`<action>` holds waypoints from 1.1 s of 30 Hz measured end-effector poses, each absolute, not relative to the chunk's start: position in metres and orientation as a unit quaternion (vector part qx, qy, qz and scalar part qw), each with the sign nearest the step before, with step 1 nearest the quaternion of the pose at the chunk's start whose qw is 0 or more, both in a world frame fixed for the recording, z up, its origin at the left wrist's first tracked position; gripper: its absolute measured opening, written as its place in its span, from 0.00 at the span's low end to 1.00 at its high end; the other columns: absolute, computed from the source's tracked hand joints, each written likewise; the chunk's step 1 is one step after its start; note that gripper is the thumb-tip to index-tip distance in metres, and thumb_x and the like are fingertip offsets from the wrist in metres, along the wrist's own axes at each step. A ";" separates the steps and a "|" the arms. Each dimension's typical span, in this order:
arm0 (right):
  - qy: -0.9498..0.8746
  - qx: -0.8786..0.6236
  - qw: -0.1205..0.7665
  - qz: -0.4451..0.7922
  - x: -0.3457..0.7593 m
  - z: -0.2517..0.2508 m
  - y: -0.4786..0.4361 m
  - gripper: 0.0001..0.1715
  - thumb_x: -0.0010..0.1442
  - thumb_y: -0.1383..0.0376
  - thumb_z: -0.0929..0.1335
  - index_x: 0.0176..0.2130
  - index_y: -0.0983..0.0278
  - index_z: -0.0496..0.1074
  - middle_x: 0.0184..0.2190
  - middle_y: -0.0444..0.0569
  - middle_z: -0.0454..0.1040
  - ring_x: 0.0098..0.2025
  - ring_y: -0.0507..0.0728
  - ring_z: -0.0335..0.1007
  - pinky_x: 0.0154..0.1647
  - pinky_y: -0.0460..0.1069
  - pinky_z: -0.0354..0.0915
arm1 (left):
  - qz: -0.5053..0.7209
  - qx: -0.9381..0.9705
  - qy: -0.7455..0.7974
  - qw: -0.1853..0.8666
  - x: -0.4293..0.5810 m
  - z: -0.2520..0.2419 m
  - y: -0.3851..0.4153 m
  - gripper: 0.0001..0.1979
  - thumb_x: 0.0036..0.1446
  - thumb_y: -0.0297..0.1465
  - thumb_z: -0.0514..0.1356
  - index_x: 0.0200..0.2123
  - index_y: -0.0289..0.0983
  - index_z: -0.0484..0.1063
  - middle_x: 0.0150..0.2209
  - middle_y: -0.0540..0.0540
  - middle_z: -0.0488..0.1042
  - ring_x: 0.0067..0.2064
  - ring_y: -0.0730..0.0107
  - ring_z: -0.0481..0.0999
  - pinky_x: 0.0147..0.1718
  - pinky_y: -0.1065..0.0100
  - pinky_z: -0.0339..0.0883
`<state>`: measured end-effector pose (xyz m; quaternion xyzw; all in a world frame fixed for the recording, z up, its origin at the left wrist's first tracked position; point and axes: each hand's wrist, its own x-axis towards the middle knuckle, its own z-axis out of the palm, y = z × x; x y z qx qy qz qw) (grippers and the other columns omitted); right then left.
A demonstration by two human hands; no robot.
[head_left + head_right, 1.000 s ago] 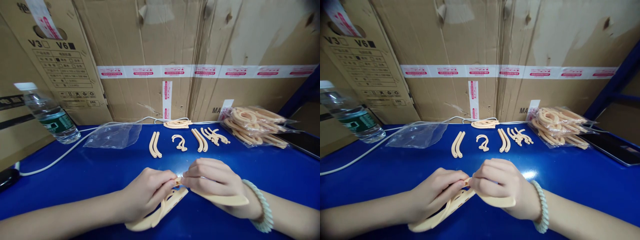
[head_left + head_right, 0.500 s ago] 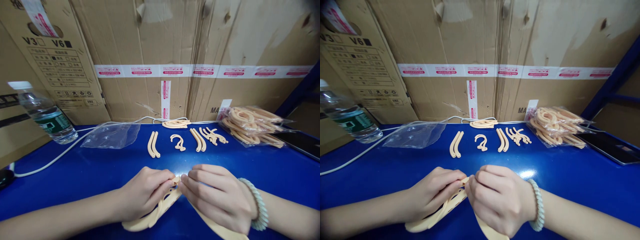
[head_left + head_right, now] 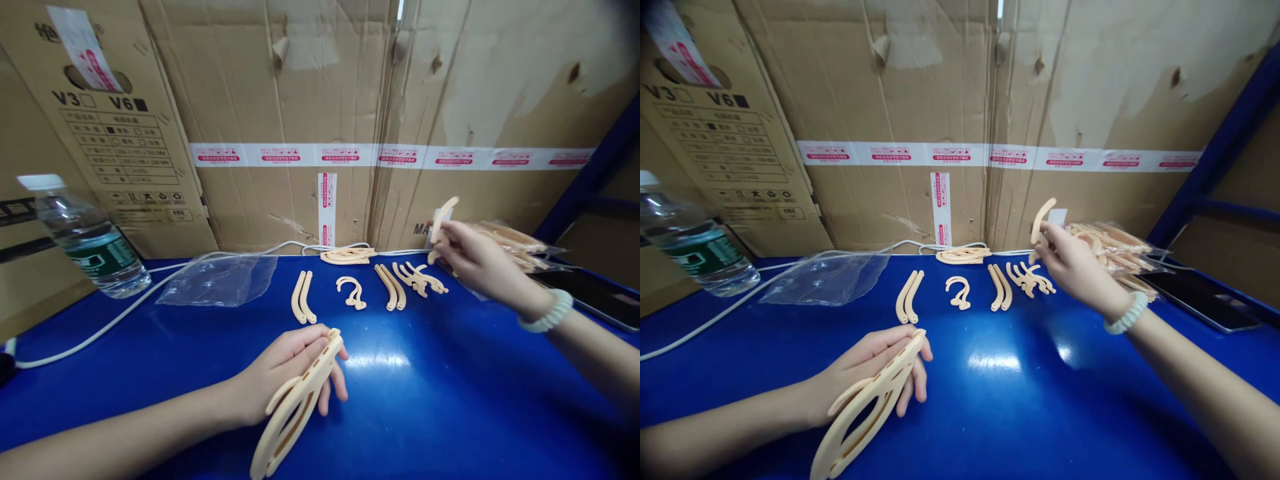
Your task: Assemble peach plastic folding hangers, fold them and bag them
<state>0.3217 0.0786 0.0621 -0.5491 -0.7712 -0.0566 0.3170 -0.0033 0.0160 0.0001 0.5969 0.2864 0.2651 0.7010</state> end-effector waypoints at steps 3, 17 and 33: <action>-0.780 -0.599 0.183 -0.020 0.341 0.045 0.097 0.14 0.58 0.71 0.64 0.44 0.68 0.72 0.31 0.56 0.79 0.33 0.62 0.76 0.35 0.53 0.69 | 0.275 0.605 0.290 0.689 -0.003 0.000 0.017 0.20 0.64 0.47 0.55 0.39 0.34 0.69 0.31 0.41 0.78 0.25 0.68 0.75 0.25 0.70 0.63; -0.856 -0.442 0.262 -0.057 0.272 0.041 0.047 0.17 0.66 0.67 0.61 0.53 0.66 0.68 0.44 0.57 0.76 0.47 0.61 0.72 0.47 0.55 0.68 | 0.376 0.493 0.325 0.714 -0.001 0.010 0.023 0.11 0.61 0.37 0.62 0.41 0.37 0.67 0.43 0.41 0.78 0.38 0.64 0.77 0.38 0.65 0.70; -0.937 -0.180 0.249 -0.165 0.210 0.004 -0.009 0.15 0.68 0.72 0.58 0.38 0.68 0.73 0.40 0.52 0.76 0.45 0.59 0.67 0.48 0.55 0.59 | 0.319 0.617 0.315 0.647 -0.001 0.002 0.023 0.14 0.57 0.36 0.66 0.44 0.35 0.74 0.35 0.46 0.79 0.38 0.65 0.78 0.40 0.68 0.71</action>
